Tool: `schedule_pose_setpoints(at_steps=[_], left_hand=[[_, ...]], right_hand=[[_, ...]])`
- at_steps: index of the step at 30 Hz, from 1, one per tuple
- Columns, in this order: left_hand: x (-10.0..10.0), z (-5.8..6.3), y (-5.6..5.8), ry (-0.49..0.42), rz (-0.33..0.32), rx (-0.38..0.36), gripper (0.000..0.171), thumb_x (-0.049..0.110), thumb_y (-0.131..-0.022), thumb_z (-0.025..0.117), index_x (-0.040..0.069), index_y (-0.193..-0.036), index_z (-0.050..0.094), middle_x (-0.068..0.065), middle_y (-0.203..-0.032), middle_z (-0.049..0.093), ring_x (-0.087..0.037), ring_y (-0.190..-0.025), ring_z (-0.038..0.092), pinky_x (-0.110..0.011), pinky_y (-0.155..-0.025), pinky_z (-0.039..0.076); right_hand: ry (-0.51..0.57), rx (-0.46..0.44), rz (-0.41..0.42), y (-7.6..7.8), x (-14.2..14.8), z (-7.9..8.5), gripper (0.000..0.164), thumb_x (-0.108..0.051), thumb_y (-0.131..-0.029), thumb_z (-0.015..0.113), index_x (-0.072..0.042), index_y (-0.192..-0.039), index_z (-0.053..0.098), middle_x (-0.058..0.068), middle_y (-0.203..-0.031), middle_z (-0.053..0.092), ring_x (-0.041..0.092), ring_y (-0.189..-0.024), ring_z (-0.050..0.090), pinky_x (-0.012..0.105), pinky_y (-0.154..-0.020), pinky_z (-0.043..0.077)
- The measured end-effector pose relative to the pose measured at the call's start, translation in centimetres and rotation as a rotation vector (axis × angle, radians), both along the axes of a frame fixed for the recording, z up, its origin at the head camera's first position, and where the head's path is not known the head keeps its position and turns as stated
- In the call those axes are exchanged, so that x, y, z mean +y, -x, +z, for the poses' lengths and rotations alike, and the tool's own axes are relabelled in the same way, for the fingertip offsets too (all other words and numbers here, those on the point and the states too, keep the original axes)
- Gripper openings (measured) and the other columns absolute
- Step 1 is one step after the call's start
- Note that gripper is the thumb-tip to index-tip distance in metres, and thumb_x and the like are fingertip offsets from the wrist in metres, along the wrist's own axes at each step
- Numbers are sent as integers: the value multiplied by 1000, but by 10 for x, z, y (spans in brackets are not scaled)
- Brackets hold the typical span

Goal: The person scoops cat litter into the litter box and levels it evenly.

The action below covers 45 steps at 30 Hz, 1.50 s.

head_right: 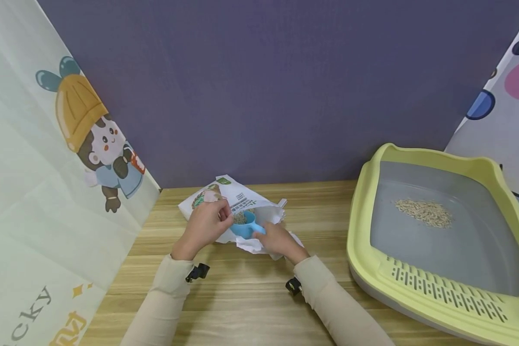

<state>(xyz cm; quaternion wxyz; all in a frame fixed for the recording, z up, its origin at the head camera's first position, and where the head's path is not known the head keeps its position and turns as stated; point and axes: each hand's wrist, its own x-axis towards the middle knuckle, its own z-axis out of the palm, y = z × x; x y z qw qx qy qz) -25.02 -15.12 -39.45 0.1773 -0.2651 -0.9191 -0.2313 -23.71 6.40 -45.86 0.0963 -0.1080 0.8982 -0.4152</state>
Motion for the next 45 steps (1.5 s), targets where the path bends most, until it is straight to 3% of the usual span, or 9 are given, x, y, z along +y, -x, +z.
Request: schedule_pose_setpoints(at_steps=[10, 16, 22, 31, 39, 45], left_hand=[[1, -1, -1, 0, -1, 19, 18, 14, -85, 69, 19, -71, 59, 9, -56, 51, -7, -50, 45, -26, -50, 38], [2, 0, -2, -7, -7, 25, 18, 13, -84, 70, 19, -70, 59, 10, -56, 51, -6, -50, 45, -26, -50, 38], [3, -1, -1, 2, -16, 34, 17, 12, -84, 69, 19, -71, 60, 10, -57, 53, -5, -50, 45, -24, -50, 39], [4, -2, 0, 5, -12, 29, 17, 12, -83, 69, 19, -71, 60, 10, -57, 53, -5, -50, 46, -25, -50, 40], [3, -1, -2, -5, -23, 8, 18, 10, -83, 68, 19, -71, 59, 10, -55, 51, -5, -48, 44, -24, -49, 38], [2, -1, -2, 7, -9, 12, 18, 11, -84, 67, 20, -71, 58, 10, -56, 51, -5, -48, 44, -24, -49, 37]], right_hand=[[24, -24, -13, -7, -3, -9, 20, -23, -105, 53, -4, -109, 57, 5, -80, 52, 19, -71, 53, 29, -62, 43], [-16, -42, -15, -10, -6, -13, 33, -25, -107, 50, 1, -126, 54, 7, -82, 52, 20, -72, 53, 30, -63, 44], [-47, -44, -16, -13, -7, -17, 23, -25, -108, 48, -3, -112, 50, 4, -75, 45, 17, -57, 45, 28, -51, 38], [-66, -2, -11, -14, -5, -21, 24, -24, -107, 48, 0, -109, 50, 4, -75, 44, 15, -57, 45, 26, -50, 38], [-5, -57, -16, -15, -3, -19, 25, -25, -107, 48, 0, -109, 50, 6, -74, 48, 15, -54, 44, 24, -47, 36], [38, -50, -20, -14, 0, -17, 23, -24, -106, 51, -1, -102, 51, 6, -74, 50, 15, -55, 46, 24, -47, 37]])
